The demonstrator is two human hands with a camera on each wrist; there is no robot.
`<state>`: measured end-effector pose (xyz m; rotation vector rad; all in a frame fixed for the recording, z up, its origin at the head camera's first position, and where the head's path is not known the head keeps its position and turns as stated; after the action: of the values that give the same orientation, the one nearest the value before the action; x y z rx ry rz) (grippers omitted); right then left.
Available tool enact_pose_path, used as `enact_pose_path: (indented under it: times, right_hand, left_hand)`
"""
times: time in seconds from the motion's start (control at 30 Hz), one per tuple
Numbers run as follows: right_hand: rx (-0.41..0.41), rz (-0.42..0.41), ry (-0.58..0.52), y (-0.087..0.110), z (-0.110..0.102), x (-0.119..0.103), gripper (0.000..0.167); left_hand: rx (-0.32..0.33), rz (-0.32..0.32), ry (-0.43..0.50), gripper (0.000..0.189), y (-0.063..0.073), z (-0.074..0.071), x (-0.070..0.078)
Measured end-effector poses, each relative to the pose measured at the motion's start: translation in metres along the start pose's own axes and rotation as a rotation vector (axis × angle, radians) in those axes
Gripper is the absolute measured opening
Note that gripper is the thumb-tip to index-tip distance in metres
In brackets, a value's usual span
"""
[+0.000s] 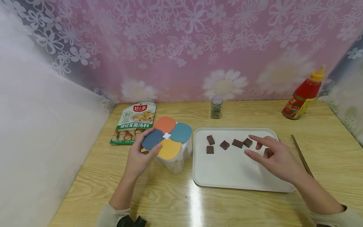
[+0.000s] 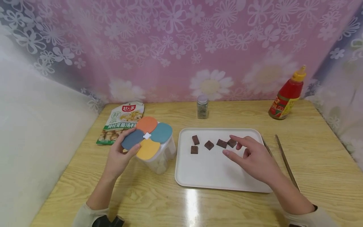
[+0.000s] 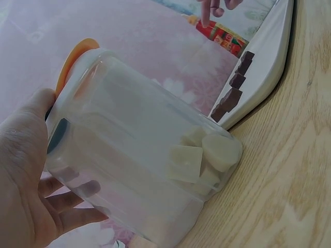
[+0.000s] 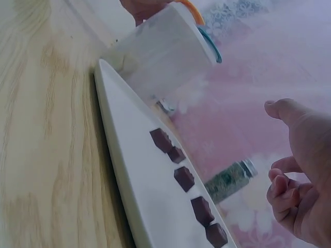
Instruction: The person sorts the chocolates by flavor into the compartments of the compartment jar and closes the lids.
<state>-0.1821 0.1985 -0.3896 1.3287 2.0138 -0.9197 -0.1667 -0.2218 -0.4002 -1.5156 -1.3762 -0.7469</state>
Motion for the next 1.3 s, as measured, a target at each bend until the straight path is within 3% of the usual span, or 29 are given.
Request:
enact_pose_path:
  times: [0.37, 0.87, 1.3]
  right_hand:
    - [-0.111, -0.014, -0.092, -0.024, 0.038, -0.035, 0.057]
    - [-0.232, -0.122, -0.326, -0.051, 0.09, -0.082, 0.067]
    - [-0.256, -0.083, -0.343, -0.066, 0.12, -0.104, 0.074]
  left_hand:
    - [0.002, 0.007, -0.003, 0.058, 0.0, 0.0, 0.001]
    - [-0.006, 0.008, 0.012, 0.058, -0.002, 0.001, -0.001]
    - [0.004, 0.015, 0.004, 0.058, -0.001, 0.001, -0.001]
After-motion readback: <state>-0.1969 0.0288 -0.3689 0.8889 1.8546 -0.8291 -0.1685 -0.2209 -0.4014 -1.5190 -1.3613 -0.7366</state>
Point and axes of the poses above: each hand's wrist, its own y-axis away from the middle knuckle, its own z-axis out of the palm, x = y × z, the point moved 3 cm from there along -y, towards the middle knuckle, and after that the axes turned 9 degrees about -y, right-handed, at the moved point
